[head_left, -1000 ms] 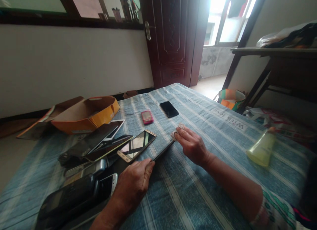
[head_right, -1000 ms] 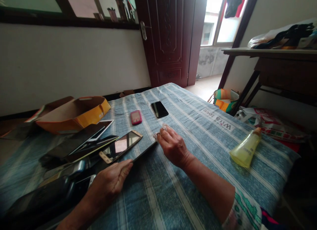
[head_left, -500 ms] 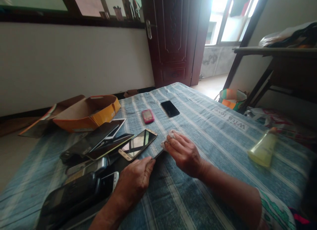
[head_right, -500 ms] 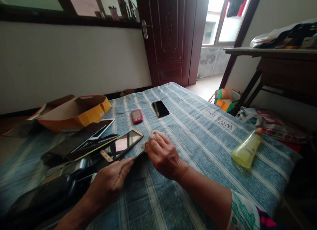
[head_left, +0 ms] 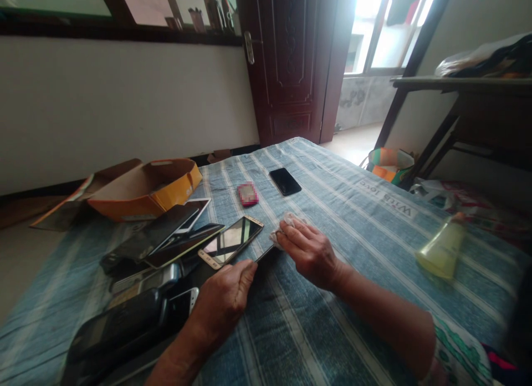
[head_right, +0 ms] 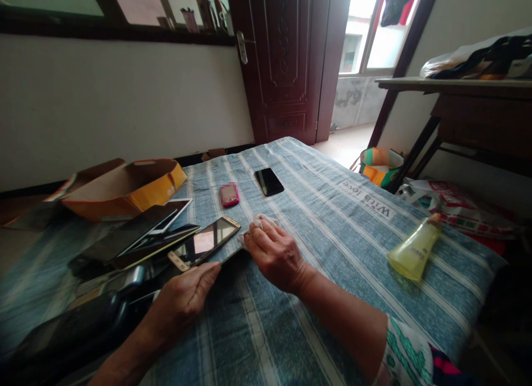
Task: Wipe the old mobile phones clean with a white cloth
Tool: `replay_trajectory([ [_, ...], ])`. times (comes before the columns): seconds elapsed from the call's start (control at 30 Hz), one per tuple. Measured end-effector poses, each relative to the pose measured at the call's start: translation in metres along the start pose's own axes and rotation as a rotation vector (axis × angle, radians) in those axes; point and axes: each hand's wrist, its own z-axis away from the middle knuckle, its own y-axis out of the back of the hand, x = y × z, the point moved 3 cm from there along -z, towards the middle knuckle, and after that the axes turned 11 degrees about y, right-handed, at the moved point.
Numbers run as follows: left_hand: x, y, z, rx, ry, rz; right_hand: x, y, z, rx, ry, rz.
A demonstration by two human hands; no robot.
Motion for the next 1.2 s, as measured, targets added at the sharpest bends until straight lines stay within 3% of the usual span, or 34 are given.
replay_trajectory([
  [0.23,-0.003,-0.001,0.006,0.008,0.018,0.033,0.009,-0.002,0.002,0.004,-0.010,0.062],
  [0.47,-0.014,0.000,0.017,0.139,-0.080,0.044,0.004,-0.008,0.003,0.009,-0.042,0.040],
  [0.93,-0.011,0.003,0.015,0.158,-0.118,0.109,-0.058,-0.017,-0.027,0.007,0.074,-0.045],
  [1.2,-0.014,0.000,0.015,0.138,-0.128,0.072,-0.041,-0.010,-0.030,-0.150,0.059,-0.148],
])
